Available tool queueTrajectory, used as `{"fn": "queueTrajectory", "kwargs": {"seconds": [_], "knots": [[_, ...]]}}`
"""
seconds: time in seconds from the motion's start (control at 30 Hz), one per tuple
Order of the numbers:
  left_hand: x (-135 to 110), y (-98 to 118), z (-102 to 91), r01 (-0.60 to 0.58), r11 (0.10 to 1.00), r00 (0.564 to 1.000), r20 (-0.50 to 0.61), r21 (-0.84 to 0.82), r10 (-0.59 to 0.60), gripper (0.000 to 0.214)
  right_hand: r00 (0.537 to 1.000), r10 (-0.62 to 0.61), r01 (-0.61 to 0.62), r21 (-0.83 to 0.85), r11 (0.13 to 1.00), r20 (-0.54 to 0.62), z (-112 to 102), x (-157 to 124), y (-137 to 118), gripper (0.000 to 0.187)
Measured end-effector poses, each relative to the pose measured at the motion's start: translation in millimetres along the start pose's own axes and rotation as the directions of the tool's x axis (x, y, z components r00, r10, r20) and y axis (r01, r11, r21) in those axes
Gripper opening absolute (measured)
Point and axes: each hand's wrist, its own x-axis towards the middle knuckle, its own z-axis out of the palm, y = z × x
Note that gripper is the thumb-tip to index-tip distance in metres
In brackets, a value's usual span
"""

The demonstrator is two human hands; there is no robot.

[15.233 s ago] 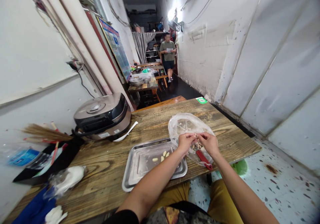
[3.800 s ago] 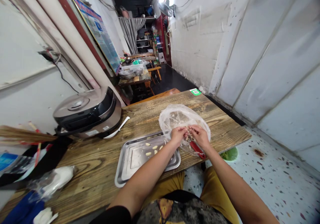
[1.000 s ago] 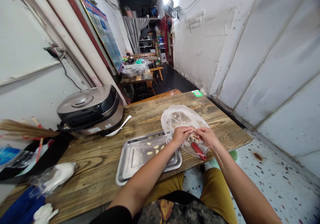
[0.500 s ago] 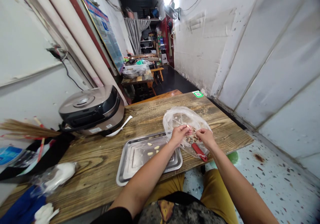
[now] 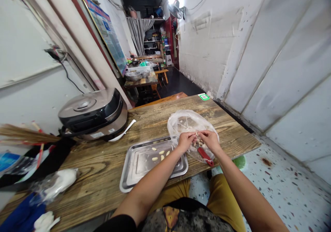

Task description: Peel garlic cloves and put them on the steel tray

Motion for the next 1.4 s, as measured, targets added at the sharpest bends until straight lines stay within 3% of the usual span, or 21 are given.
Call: {"fn": "queueTrajectory", "kwargs": {"seconds": [0.2,0.33,0.43,0.57,0.73,0.9,0.97,1.03,1.17,1.3,1.4], "knots": [[-2.0,3.5,-0.5,-0.082,0.985,0.997,0.017,0.153,0.080,0.025,0.999,-0.041,0.039,-0.115,0.993,-0.019,0.1,-2.2,-2.1,0.028],[-3.6,4.3,0.9,-0.101,0.981,0.995,0.035,0.168,0.096,0.024,0.998,-0.050,0.042,-0.169,0.985,-0.046,-0.6,-3.3,-4.5,0.023],[-3.5,4.7,2.9,-0.041,0.998,0.999,0.037,0.042,0.039,0.024,0.998,0.053,-0.056,-0.092,0.994,-0.038,0.9,-1.7,0.6,0.028],[-1.8,8.0,2.8,0.101,0.954,0.995,0.052,-0.281,-0.090,0.032,0.980,0.186,-0.193,-0.098,0.976,-0.075,2.0,1.4,14.7,0.028],[0.6,9.4,-1.5,0.185,0.910,0.983,0.076,-0.371,-0.168,0.036,0.987,0.156,-0.160,-0.145,0.976,-0.040,-0.6,0.0,20.2,0.038],[0.4,5.1,1.1,0.132,0.945,0.991,0.021,-0.299,-0.132,0.032,0.997,0.066,-0.071,0.118,0.991,0.050,2.7,-1.4,9.6,0.041],[-0.3,4.5,2.9,0.118,0.955,0.993,0.005,-0.273,-0.121,0.029,0.995,0.066,-0.076,0.148,0.986,0.072,3.8,-1.1,6.4,0.042],[-0.8,4.2,4.2,0.112,0.956,0.993,-0.007,-0.270,-0.118,0.025,0.994,0.043,-0.054,0.113,0.992,0.096,3.9,-1.0,4.8,0.041],[0.1,2.3,4.5,0.094,0.966,0.993,-0.043,-0.242,-0.108,0.014,0.992,-0.108,0.108,0.001,0.994,0.066,3.0,-1.7,4.5,0.031],[-0.2,2.5,2.0,-0.001,1.000,0.997,-0.074,0.017,0.002,0.015,0.987,-0.152,0.155,-0.055,0.986,0.056,2.5,-3.5,4.2,0.028],[-3.9,7.1,0.4,-0.131,0.950,0.988,-0.038,0.285,0.147,0.022,0.967,-0.246,0.253,-0.170,0.952,0.064,1.0,-5.3,1.0,0.025]]}}
